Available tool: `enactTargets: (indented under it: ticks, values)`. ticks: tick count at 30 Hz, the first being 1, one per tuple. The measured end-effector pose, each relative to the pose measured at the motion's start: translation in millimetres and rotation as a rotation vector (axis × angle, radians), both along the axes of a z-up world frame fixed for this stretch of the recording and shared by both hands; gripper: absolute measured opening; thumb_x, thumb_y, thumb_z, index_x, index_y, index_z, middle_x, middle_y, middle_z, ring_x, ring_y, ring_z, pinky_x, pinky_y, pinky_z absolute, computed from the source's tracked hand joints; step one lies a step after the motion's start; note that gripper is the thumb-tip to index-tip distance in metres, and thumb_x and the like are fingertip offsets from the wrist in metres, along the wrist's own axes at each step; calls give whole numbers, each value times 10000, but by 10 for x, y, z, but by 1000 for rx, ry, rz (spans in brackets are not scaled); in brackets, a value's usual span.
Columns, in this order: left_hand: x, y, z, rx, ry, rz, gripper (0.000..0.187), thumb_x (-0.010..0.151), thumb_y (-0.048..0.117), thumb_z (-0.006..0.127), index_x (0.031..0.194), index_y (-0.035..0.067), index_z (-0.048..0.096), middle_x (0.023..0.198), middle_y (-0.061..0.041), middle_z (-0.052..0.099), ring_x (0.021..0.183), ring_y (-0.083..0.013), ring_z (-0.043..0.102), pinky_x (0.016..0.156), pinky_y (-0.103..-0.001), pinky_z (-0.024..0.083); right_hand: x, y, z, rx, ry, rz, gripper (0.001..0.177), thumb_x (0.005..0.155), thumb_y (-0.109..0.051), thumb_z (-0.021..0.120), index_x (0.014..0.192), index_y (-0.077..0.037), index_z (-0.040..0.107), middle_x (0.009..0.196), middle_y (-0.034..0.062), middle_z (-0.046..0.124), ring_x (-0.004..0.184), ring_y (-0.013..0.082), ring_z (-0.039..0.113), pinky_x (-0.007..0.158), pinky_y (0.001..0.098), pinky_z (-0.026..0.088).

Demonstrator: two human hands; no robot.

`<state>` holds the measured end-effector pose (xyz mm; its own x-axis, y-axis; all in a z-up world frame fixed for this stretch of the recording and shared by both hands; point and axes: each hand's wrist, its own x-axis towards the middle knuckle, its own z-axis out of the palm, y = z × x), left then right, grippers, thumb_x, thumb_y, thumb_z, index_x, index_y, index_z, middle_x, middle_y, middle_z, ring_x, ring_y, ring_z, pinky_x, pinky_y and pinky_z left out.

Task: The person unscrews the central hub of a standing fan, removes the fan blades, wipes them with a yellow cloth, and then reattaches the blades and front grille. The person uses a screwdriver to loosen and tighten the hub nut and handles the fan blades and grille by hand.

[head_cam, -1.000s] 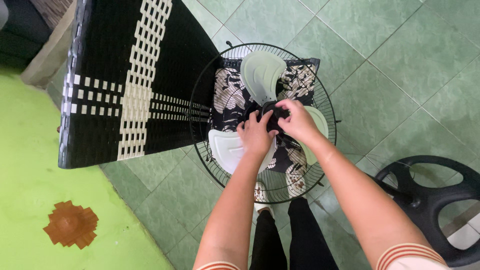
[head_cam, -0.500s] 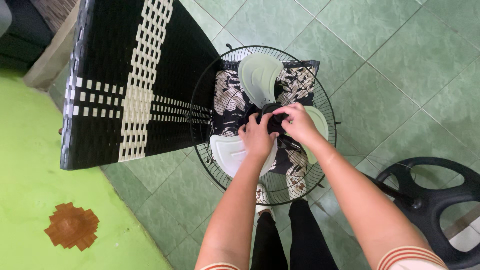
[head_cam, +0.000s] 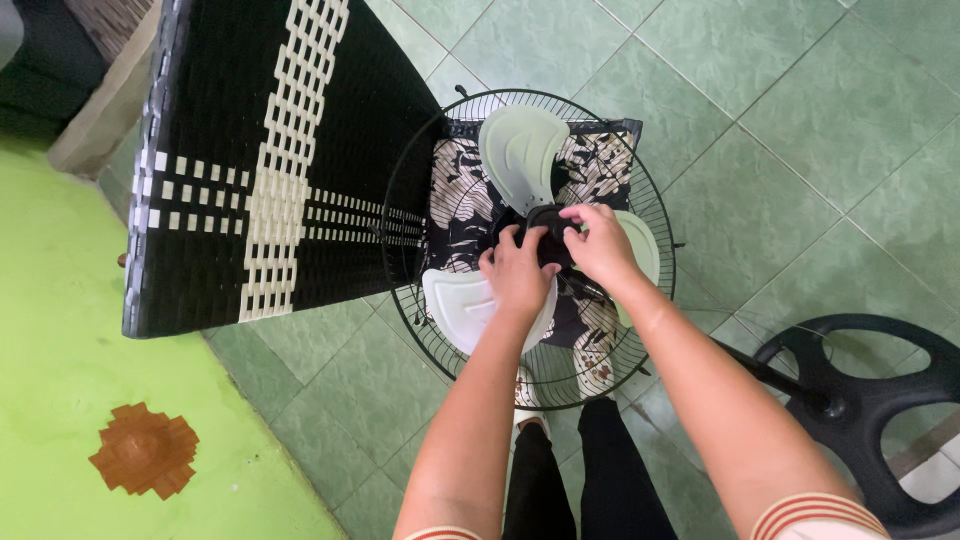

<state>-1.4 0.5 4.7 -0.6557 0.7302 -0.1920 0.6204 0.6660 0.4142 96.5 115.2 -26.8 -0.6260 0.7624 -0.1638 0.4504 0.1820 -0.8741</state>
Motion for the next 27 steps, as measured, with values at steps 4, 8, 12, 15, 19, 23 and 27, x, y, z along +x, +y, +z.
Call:
enactTargets:
  ticks: [4,8,12,15,19,23,27]
  values:
    - [15,-20,-1,-49,-24,9,499,705,275,927,1085,189,615,1445,-96,515,1269,-267,566,1139,-521,302,17,0,-18,-13,-21,-14,260,889,-106,691,1148,-121,706,1107,80,641,770,176,624,745,325,543]
    - [26,-2,-6,26,-29,32,748,644,230,925,1309,233,582,1388,-132,504,1240,-305,544,1082,-546,288,30,5,-25,-6,-34,-7,273,890,-103,685,1161,-124,704,1110,82,638,759,181,616,738,332,541]
    - [10,-3,-8,14,-10,11,709,649,236,931,1278,253,602,1394,-129,506,1228,-300,552,1085,-547,288,33,-1,-27,-5,-23,12,277,893,-100,680,1167,-129,707,1113,89,627,754,185,614,733,334,544]
    - [10,-10,-2,-22,-26,18,579,679,260,931,1164,231,616,1422,-102,515,1255,-277,566,1124,-534,295,37,-11,-29,-1,-27,19,274,893,-97,688,1165,-125,707,1114,86,630,767,182,615,743,331,543]
    - [30,11,12,3,-33,56,701,643,236,931,1263,258,604,1403,-115,503,1270,-300,540,1101,-541,289,36,-19,-30,11,-28,1,274,888,-141,729,1159,-108,702,1069,91,633,765,183,621,741,328,549]
    - [27,10,13,9,-16,24,836,637,229,933,1384,275,560,1395,-142,480,1241,-315,532,1074,-560,277,6,-40,-35,14,-39,-2,318,882,-206,775,1162,-83,689,1027,95,636,729,191,633,708,335,553]
    - [15,-2,-19,16,-27,37,685,639,245,932,1244,251,611,1384,-106,502,1255,-289,543,1097,-552,286,-40,-58,-52,30,-67,-9,373,860,-257,808,1155,-67,683,1026,110,635,707,194,648,689,336,561]
